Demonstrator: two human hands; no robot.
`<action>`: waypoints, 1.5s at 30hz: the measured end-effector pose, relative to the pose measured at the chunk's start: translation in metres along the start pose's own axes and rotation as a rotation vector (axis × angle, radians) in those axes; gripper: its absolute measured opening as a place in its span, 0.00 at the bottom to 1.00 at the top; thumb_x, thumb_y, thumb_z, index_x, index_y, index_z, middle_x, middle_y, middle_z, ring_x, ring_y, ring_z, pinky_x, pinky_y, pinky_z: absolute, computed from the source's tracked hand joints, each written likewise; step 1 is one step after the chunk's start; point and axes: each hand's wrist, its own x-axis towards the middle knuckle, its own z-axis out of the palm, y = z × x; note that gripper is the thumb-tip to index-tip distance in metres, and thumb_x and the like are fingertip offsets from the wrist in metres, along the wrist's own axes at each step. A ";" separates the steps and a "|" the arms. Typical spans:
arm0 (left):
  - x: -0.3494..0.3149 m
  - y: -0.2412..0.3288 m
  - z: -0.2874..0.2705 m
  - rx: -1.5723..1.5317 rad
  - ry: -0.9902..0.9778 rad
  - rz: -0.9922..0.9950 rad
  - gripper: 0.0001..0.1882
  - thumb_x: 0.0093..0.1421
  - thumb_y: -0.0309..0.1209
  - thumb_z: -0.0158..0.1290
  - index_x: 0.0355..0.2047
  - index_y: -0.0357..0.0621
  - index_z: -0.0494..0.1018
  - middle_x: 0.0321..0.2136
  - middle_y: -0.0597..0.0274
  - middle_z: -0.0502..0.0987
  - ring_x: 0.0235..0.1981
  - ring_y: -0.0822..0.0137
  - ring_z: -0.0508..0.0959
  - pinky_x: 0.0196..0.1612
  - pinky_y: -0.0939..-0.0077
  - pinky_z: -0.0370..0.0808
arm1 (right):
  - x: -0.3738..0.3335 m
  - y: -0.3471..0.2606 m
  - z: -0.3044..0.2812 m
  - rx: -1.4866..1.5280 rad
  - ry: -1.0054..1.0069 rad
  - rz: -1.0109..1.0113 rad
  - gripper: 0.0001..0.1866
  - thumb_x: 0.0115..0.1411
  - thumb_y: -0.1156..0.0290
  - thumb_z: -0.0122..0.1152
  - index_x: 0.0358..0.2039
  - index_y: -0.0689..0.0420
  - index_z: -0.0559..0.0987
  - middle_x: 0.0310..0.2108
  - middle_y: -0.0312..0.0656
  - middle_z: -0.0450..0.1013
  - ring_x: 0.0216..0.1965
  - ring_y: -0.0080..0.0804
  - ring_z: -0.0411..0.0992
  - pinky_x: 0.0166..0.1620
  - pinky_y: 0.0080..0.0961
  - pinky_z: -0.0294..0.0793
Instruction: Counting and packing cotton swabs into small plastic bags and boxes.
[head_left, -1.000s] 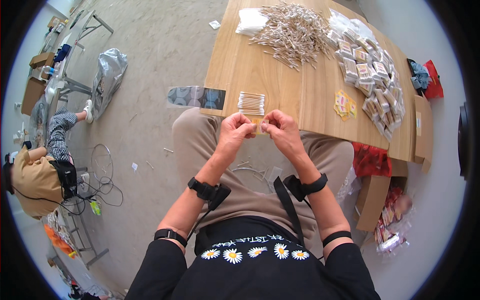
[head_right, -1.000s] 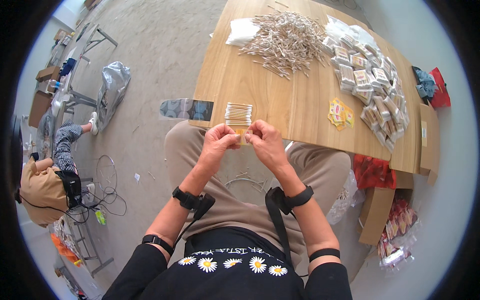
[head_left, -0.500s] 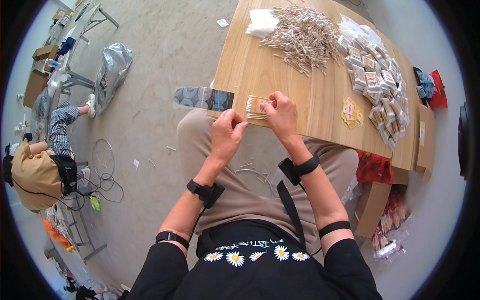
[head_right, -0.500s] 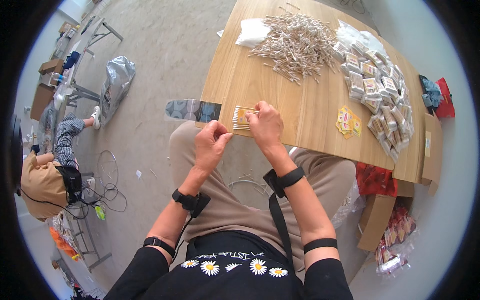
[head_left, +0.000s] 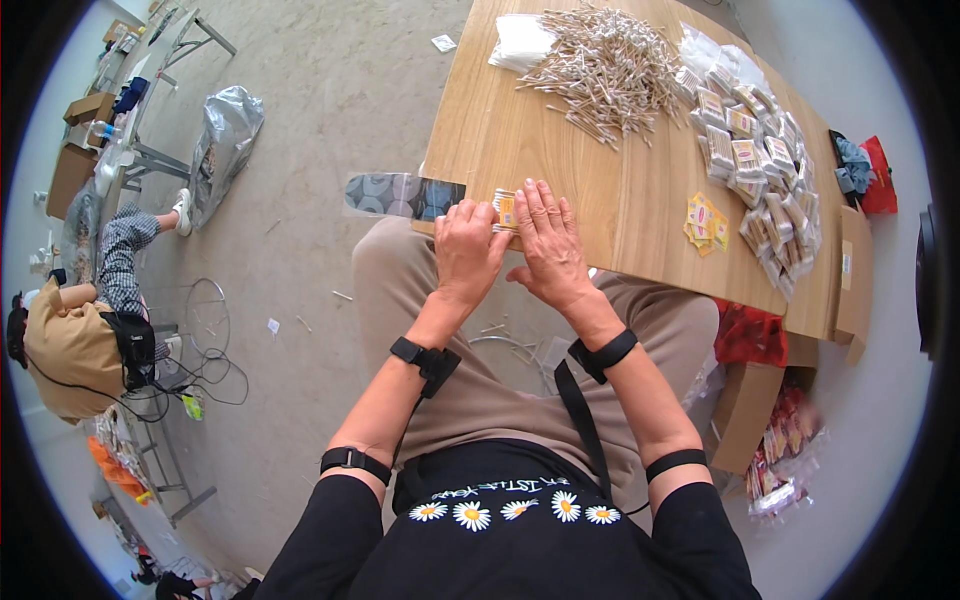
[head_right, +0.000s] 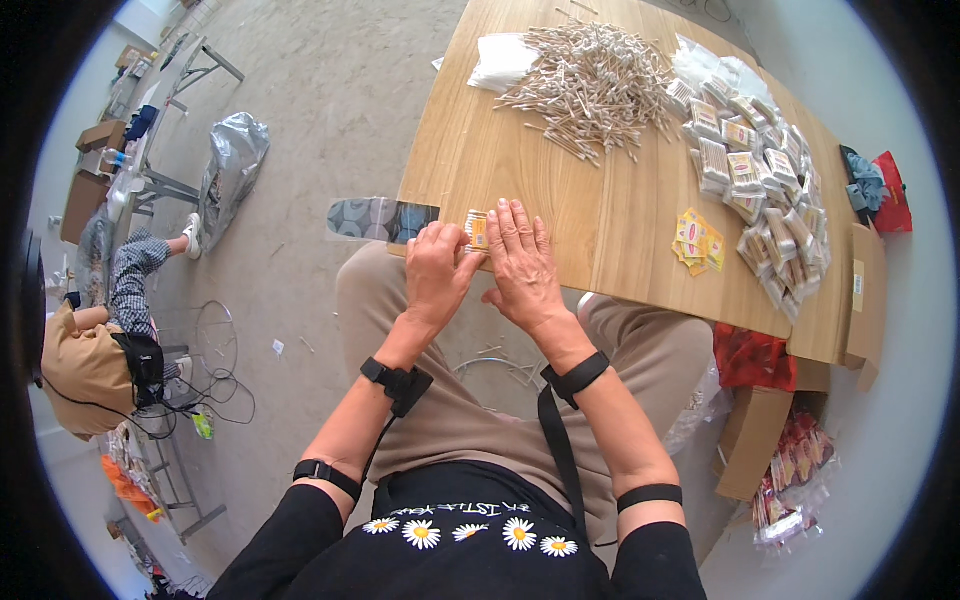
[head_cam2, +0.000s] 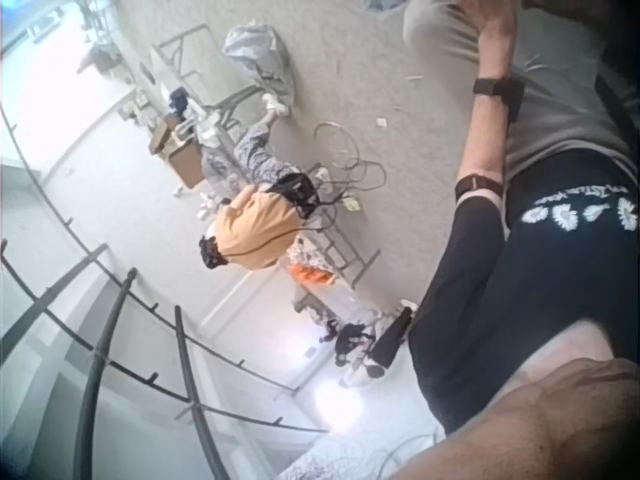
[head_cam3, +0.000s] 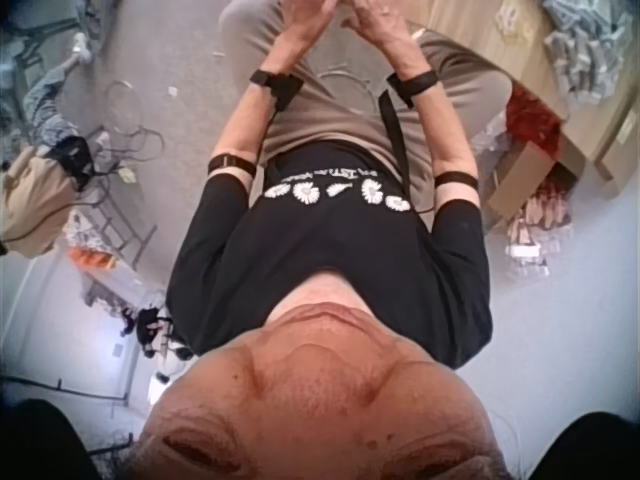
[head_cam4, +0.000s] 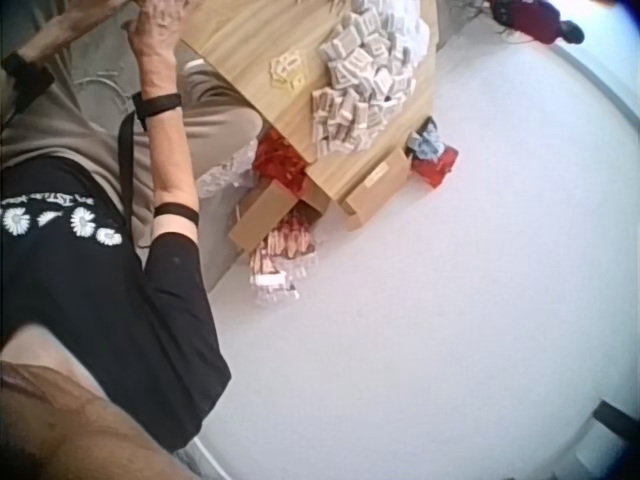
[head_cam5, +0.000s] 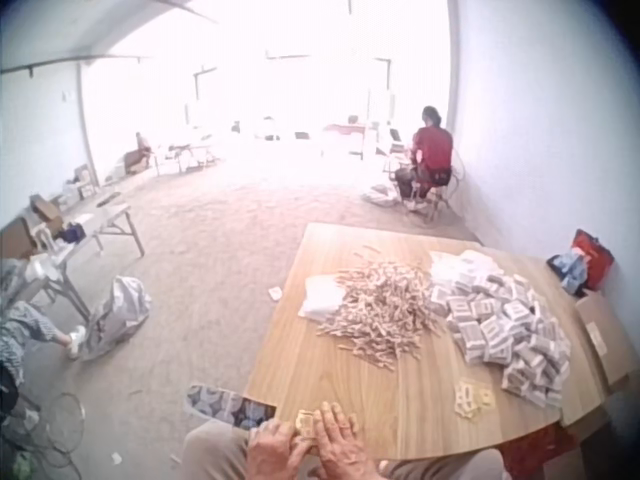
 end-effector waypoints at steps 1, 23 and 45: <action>0.000 0.000 0.001 0.004 0.000 -0.012 0.12 0.50 0.31 0.64 0.30 0.44 0.72 0.29 0.61 0.73 0.35 0.59 0.74 0.41 0.62 0.66 | 0.000 0.000 0.002 -0.006 0.011 0.000 0.63 0.34 0.59 0.81 0.68 0.62 0.55 0.71 0.50 0.49 0.73 0.44 0.44 0.72 0.43 0.44; -0.006 -0.017 -0.010 0.203 -0.344 0.168 0.62 0.41 0.48 0.71 0.70 0.36 0.49 0.70 0.48 0.52 0.73 0.53 0.47 0.73 0.50 0.37 | -0.001 -0.005 0.020 -0.047 0.102 0.030 0.52 0.46 0.61 0.71 0.68 0.63 0.56 0.72 0.51 0.48 0.74 0.48 0.43 0.73 0.44 0.41; -0.008 -0.005 0.000 0.350 -0.396 0.220 0.56 0.40 0.34 0.67 0.69 0.41 0.53 0.71 0.54 0.50 0.74 0.59 0.47 0.71 0.39 0.33 | -0.011 -0.002 0.015 0.014 0.119 0.270 0.58 0.40 0.64 0.75 0.68 0.66 0.54 0.72 0.54 0.45 0.74 0.48 0.39 0.73 0.48 0.37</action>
